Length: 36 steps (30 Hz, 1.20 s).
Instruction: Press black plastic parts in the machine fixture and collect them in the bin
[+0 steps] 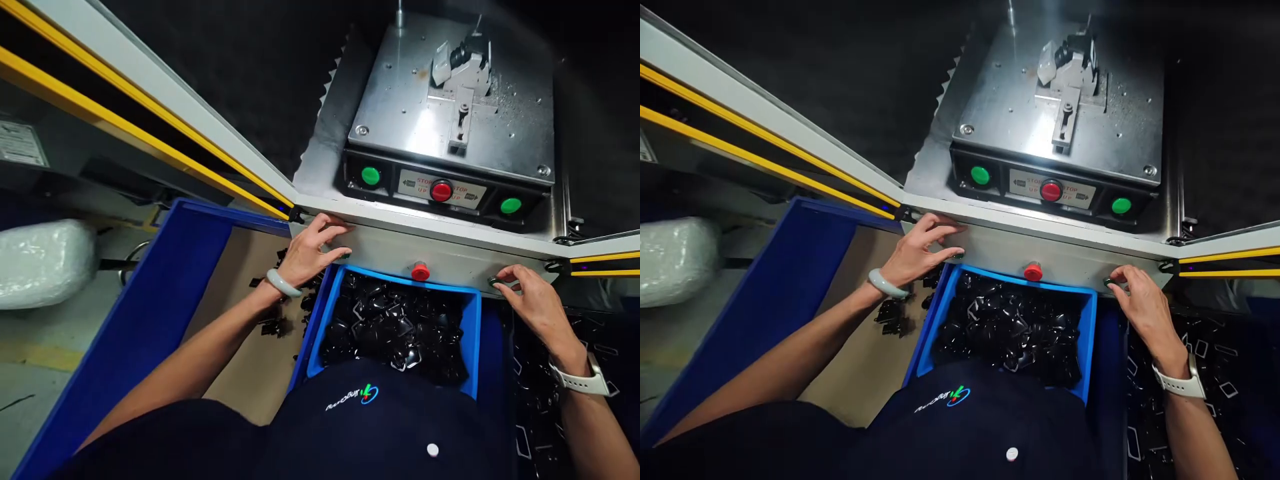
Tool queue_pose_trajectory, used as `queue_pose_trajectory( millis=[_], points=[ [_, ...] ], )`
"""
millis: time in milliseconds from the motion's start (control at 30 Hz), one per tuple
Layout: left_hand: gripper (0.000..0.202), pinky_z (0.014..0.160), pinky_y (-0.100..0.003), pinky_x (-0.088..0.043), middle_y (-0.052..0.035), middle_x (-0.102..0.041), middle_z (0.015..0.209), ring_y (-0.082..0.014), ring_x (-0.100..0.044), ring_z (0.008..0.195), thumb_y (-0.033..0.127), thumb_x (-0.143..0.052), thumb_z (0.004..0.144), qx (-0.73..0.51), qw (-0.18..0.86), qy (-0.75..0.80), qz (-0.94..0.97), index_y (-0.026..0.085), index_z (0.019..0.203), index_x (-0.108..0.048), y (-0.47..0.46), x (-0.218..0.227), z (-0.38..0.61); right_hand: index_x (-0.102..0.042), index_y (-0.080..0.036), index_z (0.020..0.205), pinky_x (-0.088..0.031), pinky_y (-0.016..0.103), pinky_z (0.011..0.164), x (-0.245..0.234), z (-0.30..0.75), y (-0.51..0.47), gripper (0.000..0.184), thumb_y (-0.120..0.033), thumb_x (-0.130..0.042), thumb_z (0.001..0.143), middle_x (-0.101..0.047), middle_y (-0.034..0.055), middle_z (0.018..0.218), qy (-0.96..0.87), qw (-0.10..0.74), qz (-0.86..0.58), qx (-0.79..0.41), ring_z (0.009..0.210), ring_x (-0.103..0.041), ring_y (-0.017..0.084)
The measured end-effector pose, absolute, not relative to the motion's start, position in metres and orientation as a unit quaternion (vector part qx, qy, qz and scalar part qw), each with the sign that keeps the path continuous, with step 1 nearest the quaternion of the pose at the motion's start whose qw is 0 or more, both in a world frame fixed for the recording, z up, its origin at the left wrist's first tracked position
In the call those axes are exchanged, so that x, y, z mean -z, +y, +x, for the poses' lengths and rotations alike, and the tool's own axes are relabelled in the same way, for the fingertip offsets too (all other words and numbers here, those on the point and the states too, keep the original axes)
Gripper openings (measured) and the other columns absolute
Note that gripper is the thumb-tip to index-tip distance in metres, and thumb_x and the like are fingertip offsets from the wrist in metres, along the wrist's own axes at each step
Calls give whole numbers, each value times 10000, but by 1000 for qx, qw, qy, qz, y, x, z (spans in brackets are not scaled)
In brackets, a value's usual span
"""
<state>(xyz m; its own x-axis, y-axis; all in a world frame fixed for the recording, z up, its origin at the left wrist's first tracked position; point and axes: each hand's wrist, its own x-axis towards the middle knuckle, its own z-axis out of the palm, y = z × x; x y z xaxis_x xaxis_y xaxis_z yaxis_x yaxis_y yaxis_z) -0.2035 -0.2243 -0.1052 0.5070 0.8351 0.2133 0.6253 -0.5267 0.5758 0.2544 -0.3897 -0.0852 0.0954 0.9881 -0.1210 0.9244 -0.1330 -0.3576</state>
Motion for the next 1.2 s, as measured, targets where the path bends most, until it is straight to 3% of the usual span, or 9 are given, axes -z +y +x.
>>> queue_pose_trajectory(
  millis=[133, 300, 467, 533, 633, 733, 833, 1000, 1200],
  points=[
    [334, 795, -348, -525, -106, -623, 1305, -200, -663, 858, 327, -758, 971, -130, 156, 439, 875, 238, 1290, -709, -213, 118, -215, -614, -245, 1023, -479, 366, 736, 89, 249, -388, 253, -468, -494, 1020, -725, 65, 998, -643, 91, -749, -133, 875, -676, 237],
    [377, 919, -387, -501, -124, -649, 1331, -279, -664, 1111, 322, -779, 967, -141, 99, 438, 882, 242, 1327, -702, -219, 121, -210, -614, -259, 1033, -448, 397, 757, 94, 243, -393, 308, -476, -398, 1070, -722, 82, 995, -656, 75, -750, -33, 945, -637, 286],
    [237, 939, -342, -509, -88, -685, 1280, -186, -658, 926, 360, -688, 1031, -292, 136, 526, 787, 221, 1215, -743, -237, 137, -237, -678, -196, 1169, -435, 406, 756, 104, 205, -419, 456, -494, -338, 1108, -688, 137, 1008, -704, 33, -707, 55, 959, -578, 307],
    [221, 930, -330, -518, -97, -687, 1230, -184, -644, 909, 342, -621, 1052, -302, 153, 607, 719, 192, 1168, -736, -247, 152, -260, -715, -177, 1065, -422, 404, 744, 115, 181, -432, 461, -465, -357, 1108, -676, 143, 953, -739, -22, -673, 41, 912, -570, 298],
    [196, 899, -341, -528, -106, -687, 1144, -195, -632, 859, 227, -555, 1017, -196, 201, 710, 646, 163, 1098, -721, -266, 184, -291, -718, -173, 847, -384, 414, 711, 136, 155, -442, 451, -362, -389, 1092, -652, 155, 872, -755, -103, -647, 31, 882, -575, 310],
    [233, 937, -368, -532, -104, -698, 1053, -242, -652, 942, 73, -534, 893, -113, 251, 713, 645, 168, 967, -734, -287, 219, -306, -706, -182, 790, -375, 421, 726, 148, 148, -443, 391, -248, -426, 1054, -655, 153, 883, -756, -116, -645, 6, 902, -587, 316],
    [290, 1011, -428, -515, -137, -701, 1123, -315, -623, 1124, 34, -530, 831, -91, 265, 703, 654, 180, 970, -738, -305, 248, -303, -700, -184, 767, -348, 416, 719, 147, 151, -439, 366, -167, -434, 1019, -650, 151, 882, -753, -114, -649, -5, 888, -574, 308],
    [299, 1068, -501, -456, -142, -683, 1196, -371, -571, 1201, 60, -548, 843, -88, 283, 692, 659, 215, 1050, -697, -308, 267, -298, -686, -178, 707, -332, 397, 708, 149, 151, -437, 457, -321, -456, 1074, -634, 143, 849, -741, -108, -662, -20, 873, -576, 295],
    [225, 1133, -513, -368, -116, -695, 1091, -352, -550, 1184, 50, -605, 790, -118, 339, 668, 652, 216, 939, -627, -297, 258, -306, -668, -193, 704, -395, 428, 712, 157, 150, -438, 401, -228, -450, 1039, -665, 131, 825, -753, -128, -645, 0, 829, -585, 296]
  ],
)
